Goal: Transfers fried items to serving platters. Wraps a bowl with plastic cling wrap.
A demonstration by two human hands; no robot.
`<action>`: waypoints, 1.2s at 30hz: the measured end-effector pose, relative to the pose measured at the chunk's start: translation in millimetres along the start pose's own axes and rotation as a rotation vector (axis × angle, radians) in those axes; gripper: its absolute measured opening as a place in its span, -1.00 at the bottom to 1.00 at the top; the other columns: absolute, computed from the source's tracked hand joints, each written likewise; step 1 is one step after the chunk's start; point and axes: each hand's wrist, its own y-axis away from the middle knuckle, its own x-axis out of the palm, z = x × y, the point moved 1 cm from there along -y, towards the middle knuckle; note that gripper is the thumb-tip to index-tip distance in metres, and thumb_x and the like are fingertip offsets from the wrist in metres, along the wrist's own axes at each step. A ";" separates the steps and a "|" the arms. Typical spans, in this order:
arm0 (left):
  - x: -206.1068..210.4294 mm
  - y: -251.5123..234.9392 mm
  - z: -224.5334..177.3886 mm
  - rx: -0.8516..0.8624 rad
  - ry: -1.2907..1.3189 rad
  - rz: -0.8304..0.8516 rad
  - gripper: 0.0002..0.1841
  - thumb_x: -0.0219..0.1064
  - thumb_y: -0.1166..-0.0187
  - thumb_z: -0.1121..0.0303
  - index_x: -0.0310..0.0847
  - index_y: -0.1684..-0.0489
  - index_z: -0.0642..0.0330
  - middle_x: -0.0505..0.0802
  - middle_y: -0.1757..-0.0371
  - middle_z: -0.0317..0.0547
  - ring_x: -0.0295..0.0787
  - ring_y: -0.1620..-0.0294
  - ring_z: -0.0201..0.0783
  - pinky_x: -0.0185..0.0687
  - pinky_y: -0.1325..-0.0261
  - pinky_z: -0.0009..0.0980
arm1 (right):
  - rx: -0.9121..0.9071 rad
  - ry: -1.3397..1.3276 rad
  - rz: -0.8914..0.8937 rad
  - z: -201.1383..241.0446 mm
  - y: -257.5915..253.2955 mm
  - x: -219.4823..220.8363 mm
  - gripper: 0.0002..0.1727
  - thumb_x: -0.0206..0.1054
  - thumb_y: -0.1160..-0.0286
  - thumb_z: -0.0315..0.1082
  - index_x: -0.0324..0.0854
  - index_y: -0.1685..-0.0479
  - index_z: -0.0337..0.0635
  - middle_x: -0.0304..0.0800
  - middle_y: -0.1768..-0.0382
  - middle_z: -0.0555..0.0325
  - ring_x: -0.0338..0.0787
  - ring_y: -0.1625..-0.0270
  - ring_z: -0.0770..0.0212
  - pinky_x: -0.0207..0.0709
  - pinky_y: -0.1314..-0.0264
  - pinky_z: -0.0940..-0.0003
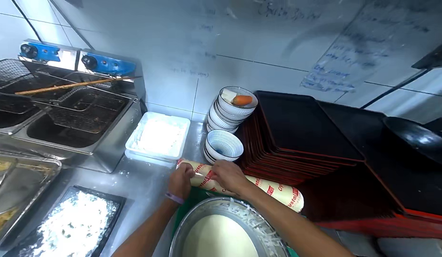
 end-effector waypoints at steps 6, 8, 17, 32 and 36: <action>-2.7 0.6 -4.8 -0.037 0.030 0.087 -0.76 0.21 -0.73 0.41 0.69 -0.06 0.41 0.87 0.10 0.13 0.86 0.03 0.00 0.72 -0.20 -0.01 | 0.101 -0.289 0.183 -5.1 27.8 -5.6 -0.58 0.23 -0.76 -0.12 0.70 -0.11 -0.37 0.78 0.00 -0.27 0.77 -0.13 -0.21 0.53 -0.35 -0.21; -8.7 2.4 -14.7 -0.054 0.005 0.149 -0.72 0.17 -0.73 0.41 0.67 -0.18 0.44 0.87 -0.04 0.23 0.83 -0.15 0.09 0.65 -0.36 0.02 | 0.082 -0.073 0.075 -10.4 35.6 -4.2 -0.53 0.45 -0.55 -0.04 0.75 -0.05 -0.35 0.77 -0.14 -0.31 0.74 -0.27 -0.31 0.54 -0.38 -0.32; -14.6 7.2 -9.6 0.001 0.077 0.101 -0.72 0.12 -0.75 0.43 0.68 -0.14 0.45 0.87 0.03 0.21 0.84 -0.08 0.06 0.67 -0.30 0.00 | 0.137 -0.187 0.139 -37.3 49.8 6.3 -0.56 0.40 -0.63 -0.11 0.68 -0.04 -0.42 0.79 0.07 -0.35 0.82 -0.02 -0.34 0.61 -0.17 -0.37; -1.5 6.4 -14.6 -0.092 0.039 0.117 -0.75 0.11 -0.78 0.43 0.67 -0.11 0.38 0.86 0.11 0.13 0.84 0.03 0.03 0.70 -0.18 0.01 | 0.027 0.341 -0.263 -83.2 110.4 28.9 -0.67 0.62 -0.30 -0.12 0.84 0.25 -0.25 0.84 0.10 -0.22 0.83 -0.05 -0.33 0.64 -0.02 -0.33; -1.5 4.8 -15.5 -0.122 0.003 0.123 -0.76 0.16 -0.78 0.40 0.64 -0.16 0.37 0.87 0.10 0.13 0.85 0.05 0.05 0.71 -0.17 0.04 | 0.268 0.015 -0.003 -75.9 119.2 11.8 -0.55 0.12 -0.84 -0.10 0.72 -0.04 -0.37 0.84 0.15 -0.38 0.84 -0.01 -0.43 0.60 -0.11 -0.43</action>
